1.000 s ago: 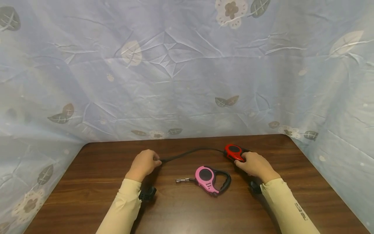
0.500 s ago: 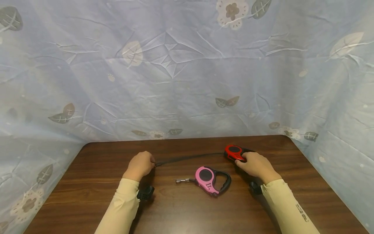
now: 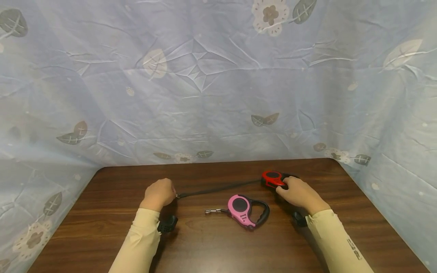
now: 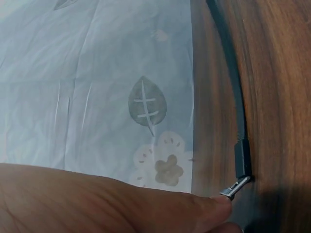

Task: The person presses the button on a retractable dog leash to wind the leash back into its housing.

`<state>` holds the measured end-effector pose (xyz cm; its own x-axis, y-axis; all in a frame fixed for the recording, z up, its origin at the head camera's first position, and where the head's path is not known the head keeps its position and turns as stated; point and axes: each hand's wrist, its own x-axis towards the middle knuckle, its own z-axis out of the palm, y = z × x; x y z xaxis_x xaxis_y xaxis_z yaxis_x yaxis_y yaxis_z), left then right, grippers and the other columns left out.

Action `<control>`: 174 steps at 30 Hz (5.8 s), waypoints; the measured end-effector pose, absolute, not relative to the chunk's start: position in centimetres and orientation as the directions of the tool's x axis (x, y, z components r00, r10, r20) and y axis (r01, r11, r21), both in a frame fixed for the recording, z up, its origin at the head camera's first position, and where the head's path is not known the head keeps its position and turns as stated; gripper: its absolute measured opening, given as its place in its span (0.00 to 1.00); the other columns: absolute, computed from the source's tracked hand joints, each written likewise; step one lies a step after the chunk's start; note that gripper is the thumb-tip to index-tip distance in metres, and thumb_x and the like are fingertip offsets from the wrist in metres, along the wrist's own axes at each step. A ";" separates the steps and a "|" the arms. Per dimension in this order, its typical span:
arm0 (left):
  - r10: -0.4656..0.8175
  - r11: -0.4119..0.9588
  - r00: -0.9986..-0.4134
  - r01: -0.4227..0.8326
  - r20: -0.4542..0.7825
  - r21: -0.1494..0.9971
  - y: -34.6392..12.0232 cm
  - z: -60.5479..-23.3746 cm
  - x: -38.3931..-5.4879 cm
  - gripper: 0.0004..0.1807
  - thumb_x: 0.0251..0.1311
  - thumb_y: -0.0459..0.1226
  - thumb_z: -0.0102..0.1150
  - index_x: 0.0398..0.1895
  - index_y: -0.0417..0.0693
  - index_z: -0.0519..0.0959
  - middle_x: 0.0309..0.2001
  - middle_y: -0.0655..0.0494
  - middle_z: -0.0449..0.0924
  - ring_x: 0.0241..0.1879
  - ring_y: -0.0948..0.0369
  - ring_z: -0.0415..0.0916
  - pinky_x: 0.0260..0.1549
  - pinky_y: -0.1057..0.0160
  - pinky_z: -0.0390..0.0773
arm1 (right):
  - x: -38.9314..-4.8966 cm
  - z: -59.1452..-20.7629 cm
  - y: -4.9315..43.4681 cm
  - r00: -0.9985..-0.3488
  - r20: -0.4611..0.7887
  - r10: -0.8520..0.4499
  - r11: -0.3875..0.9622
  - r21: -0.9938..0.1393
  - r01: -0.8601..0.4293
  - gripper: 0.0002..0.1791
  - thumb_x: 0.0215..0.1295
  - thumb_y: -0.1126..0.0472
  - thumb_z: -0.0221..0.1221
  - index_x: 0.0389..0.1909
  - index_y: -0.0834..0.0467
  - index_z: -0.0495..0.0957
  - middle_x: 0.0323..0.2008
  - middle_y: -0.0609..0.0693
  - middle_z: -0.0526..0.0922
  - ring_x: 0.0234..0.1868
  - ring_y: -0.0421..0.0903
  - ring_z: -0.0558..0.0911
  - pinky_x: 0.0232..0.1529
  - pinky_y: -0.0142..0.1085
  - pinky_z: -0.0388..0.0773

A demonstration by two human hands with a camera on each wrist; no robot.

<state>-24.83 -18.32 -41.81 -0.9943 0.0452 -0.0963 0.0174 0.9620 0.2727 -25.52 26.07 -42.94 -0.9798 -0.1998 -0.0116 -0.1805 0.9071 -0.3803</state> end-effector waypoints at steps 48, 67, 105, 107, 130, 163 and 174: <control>-0.046 0.909 -0.952 0.085 0.302 0.407 -18.8 -42.0 -25.8 0.09 0.71 0.39 0.63 0.43 0.44 0.87 0.42 0.44 0.87 0.36 0.43 0.85 0.31 0.41 0.82 | -25.5 -42.6 25.9 -0.799 0.572 -0.185 0.895 -0.237 -0.377 0.11 0.75 0.57 0.62 0.44 0.61 0.77 0.42 0.57 0.76 0.20 0.51 0.72 0.21 0.52 0.72; -0.026 0.882 -0.868 0.214 0.496 0.421 -18.7 -41.7 -26.0 0.08 0.70 0.40 0.65 0.43 0.46 0.88 0.41 0.47 0.87 0.33 0.49 0.83 0.28 0.44 0.81 | -25.7 -42.5 26.2 -0.732 0.660 -0.170 0.886 -0.222 -0.406 0.09 0.72 0.60 0.65 0.40 0.61 0.77 0.37 0.54 0.73 0.20 0.47 0.68 0.20 0.43 0.67; -0.089 0.841 -0.601 0.382 0.794 0.383 -20.3 -40.5 -27.2 0.09 0.73 0.39 0.60 0.45 0.42 0.81 0.44 0.42 0.81 0.39 0.43 0.81 0.34 0.42 0.78 | -26.3 -42.8 26.8 -0.476 0.860 -0.186 0.837 -0.115 -0.534 0.09 0.63 0.58 0.65 0.38 0.61 0.81 0.36 0.56 0.80 0.29 0.52 0.80 0.26 0.49 0.77; -0.091 0.841 -0.599 0.381 0.795 0.383 -20.3 -40.6 -27.1 0.09 0.73 0.39 0.60 0.46 0.42 0.81 0.44 0.43 0.82 0.39 0.44 0.81 0.34 0.43 0.79 | -26.3 -43.0 26.8 -0.459 0.869 -0.187 0.837 -0.103 -0.537 0.09 0.62 0.58 0.66 0.37 0.60 0.81 0.35 0.55 0.80 0.29 0.51 0.79 0.25 0.48 0.76; -0.076 0.822 -0.449 0.477 0.890 0.311 -21.2 -40.5 -27.7 0.07 0.64 0.33 0.71 0.42 0.39 0.86 0.34 0.45 0.84 0.34 0.48 0.81 0.35 0.50 0.79 | -26.5 -42.8 26.6 -0.347 0.924 -0.161 0.825 -0.067 -0.562 0.12 0.60 0.57 0.64 0.37 0.62 0.83 0.34 0.56 0.82 0.26 0.52 0.79 0.23 0.46 0.73; -0.432 0.099 -0.709 0.576 0.557 0.811 -20.4 -39.0 -27.2 0.13 0.65 0.32 0.69 0.45 0.28 0.85 0.31 0.64 0.87 0.31 0.67 0.86 0.39 0.70 0.84 | -26.6 -43.5 26.6 -0.372 0.914 -0.162 0.823 -0.083 -0.563 0.11 0.61 0.60 0.69 0.39 0.63 0.83 0.35 0.57 0.81 0.27 0.52 0.80 0.23 0.48 0.74; -0.450 -0.042 -0.753 0.554 0.480 0.831 -20.3 -38.7 -27.2 0.15 0.65 0.30 0.69 0.45 0.22 0.82 0.29 0.58 0.87 0.30 0.64 0.87 0.36 0.69 0.85 | -26.6 -43.3 26.5 -0.299 0.943 -0.146 0.807 -0.061 -0.588 0.15 0.67 0.54 0.62 0.36 0.63 0.84 0.32 0.58 0.80 0.24 0.55 0.76 0.24 0.48 0.71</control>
